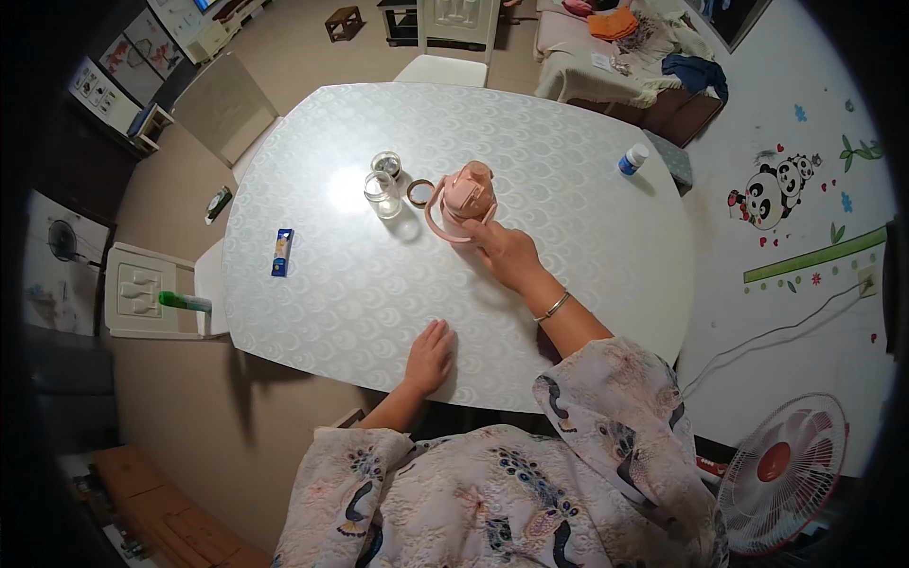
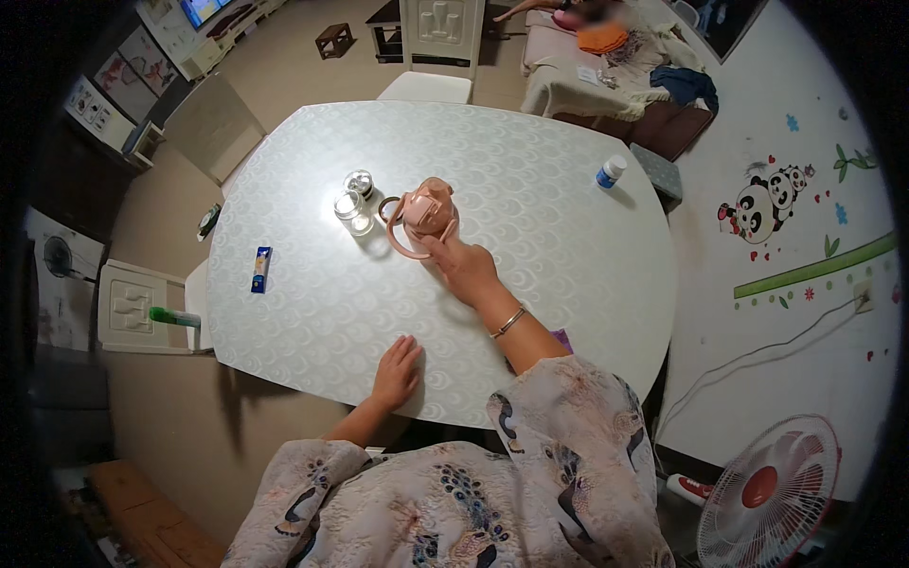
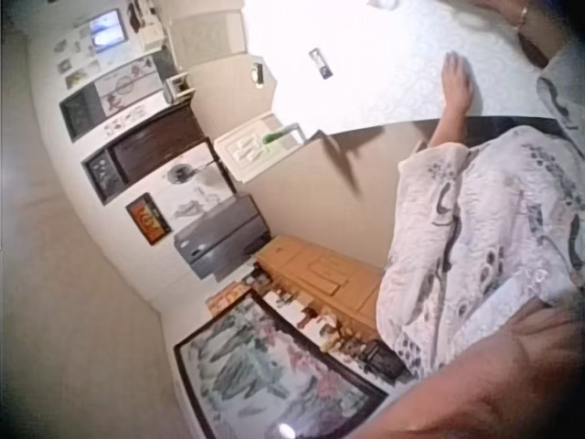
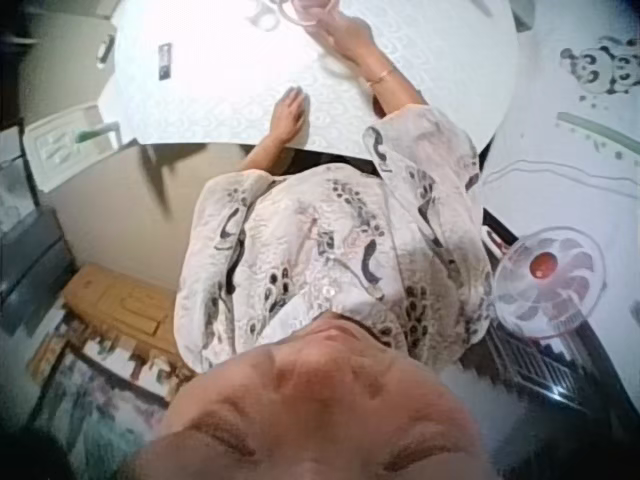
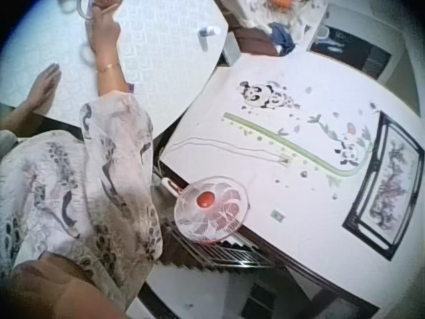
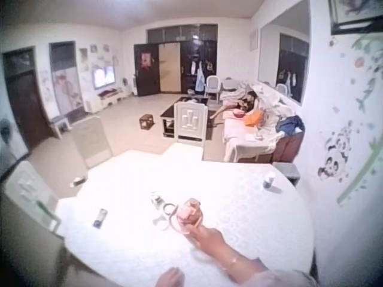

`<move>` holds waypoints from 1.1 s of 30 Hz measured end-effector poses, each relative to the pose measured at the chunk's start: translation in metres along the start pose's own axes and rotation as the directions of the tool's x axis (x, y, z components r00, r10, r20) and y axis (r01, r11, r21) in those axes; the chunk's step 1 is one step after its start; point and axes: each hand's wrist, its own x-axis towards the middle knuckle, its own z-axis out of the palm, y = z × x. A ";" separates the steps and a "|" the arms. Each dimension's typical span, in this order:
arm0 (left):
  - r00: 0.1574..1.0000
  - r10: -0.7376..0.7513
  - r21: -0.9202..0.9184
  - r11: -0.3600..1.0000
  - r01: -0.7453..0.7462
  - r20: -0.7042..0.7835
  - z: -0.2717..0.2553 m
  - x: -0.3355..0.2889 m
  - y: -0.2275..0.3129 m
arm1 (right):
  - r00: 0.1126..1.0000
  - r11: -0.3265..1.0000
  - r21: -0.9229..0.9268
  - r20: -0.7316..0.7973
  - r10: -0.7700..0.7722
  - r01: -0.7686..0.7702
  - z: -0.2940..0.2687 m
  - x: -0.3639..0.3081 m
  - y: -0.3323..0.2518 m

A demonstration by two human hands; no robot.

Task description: The person wipes a white dining table and surrounding chairs using a purple cloth. They move various items on the table, including a pink thermos, a glass, a small bottle, and a snack packet, to clean underneath them. The person also wipes the seats and backs of the white chairs around the table.

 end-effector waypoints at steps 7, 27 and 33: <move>1.000 0.009 -0.011 1.000 -0.009 -0.023 0.006 0.000 -0.005 | 0.998 0.989 -0.141 -0.041 -0.043 0.037 -0.006 0.015 -0.003; 0.999 0.021 -0.019 1.000 -0.021 -0.035 0.005 0.001 -0.004 | 0.943 0.920 0.240 0.197 0.267 -0.310 -0.027 0.043 -0.005; 0.999 0.013 -0.006 1.000 -0.014 -0.039 0.003 -0.001 -0.006 | 0.701 0.501 0.493 0.557 0.446 -0.711 -0.070 0.081 -0.006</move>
